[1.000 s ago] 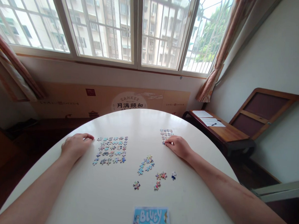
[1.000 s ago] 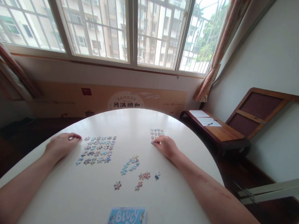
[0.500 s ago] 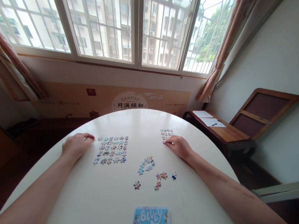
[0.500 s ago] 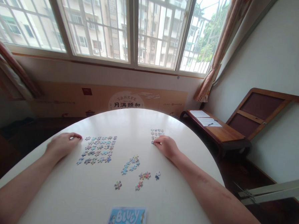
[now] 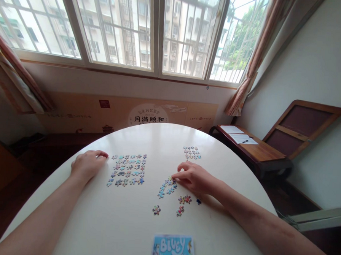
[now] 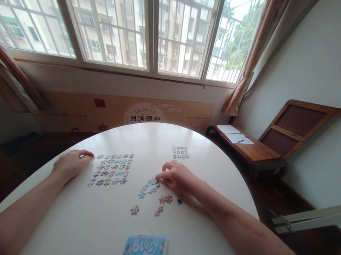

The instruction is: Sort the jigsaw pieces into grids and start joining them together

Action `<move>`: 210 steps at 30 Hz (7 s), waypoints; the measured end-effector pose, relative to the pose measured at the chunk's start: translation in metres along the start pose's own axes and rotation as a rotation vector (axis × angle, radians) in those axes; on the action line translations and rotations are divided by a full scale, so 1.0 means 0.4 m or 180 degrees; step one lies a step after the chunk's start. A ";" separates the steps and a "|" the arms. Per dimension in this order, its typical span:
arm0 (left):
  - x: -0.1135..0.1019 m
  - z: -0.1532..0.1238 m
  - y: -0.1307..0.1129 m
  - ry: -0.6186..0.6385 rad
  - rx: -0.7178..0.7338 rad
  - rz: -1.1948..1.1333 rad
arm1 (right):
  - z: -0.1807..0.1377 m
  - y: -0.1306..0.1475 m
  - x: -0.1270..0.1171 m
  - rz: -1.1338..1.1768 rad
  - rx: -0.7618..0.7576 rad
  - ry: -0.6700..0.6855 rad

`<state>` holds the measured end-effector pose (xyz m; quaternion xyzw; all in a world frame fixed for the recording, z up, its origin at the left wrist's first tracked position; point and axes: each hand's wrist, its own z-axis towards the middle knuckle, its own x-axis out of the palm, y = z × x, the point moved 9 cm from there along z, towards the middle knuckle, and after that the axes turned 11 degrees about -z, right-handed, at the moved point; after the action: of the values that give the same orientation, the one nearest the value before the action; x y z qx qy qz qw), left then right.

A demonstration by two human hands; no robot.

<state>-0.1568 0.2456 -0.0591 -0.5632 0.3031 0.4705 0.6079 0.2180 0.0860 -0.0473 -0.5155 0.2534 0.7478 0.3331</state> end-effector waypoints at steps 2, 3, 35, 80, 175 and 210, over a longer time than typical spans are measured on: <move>0.000 0.000 0.001 0.0011 -0.0005 0.0005 | -0.001 -0.011 -0.003 -0.0082 0.0084 0.0088; 0.001 0.000 0.002 0.0030 -0.0013 0.0006 | -0.004 -0.024 -0.008 -0.0138 0.0157 0.0127; 0.002 -0.002 0.001 0.0103 0.0003 -0.0004 | -0.088 -0.279 -0.016 -0.0262 0.1791 0.0249; -0.002 -0.009 -0.006 0.0132 -0.0059 0.0052 | -0.018 0.014 -0.021 0.0094 -0.0064 0.0206; 0.000 0.002 0.000 0.0121 0.0023 0.0021 | -0.123 -0.330 -0.037 -0.0271 0.1597 0.0590; 0.004 0.000 0.002 0.0151 0.0010 0.0003 | -0.115 -0.327 -0.038 -0.0373 0.1416 0.0294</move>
<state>-0.1570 0.2460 -0.0611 -0.5731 0.3185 0.4569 0.6012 0.3488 0.1340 -0.0533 -0.4769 0.3966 0.6285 0.4693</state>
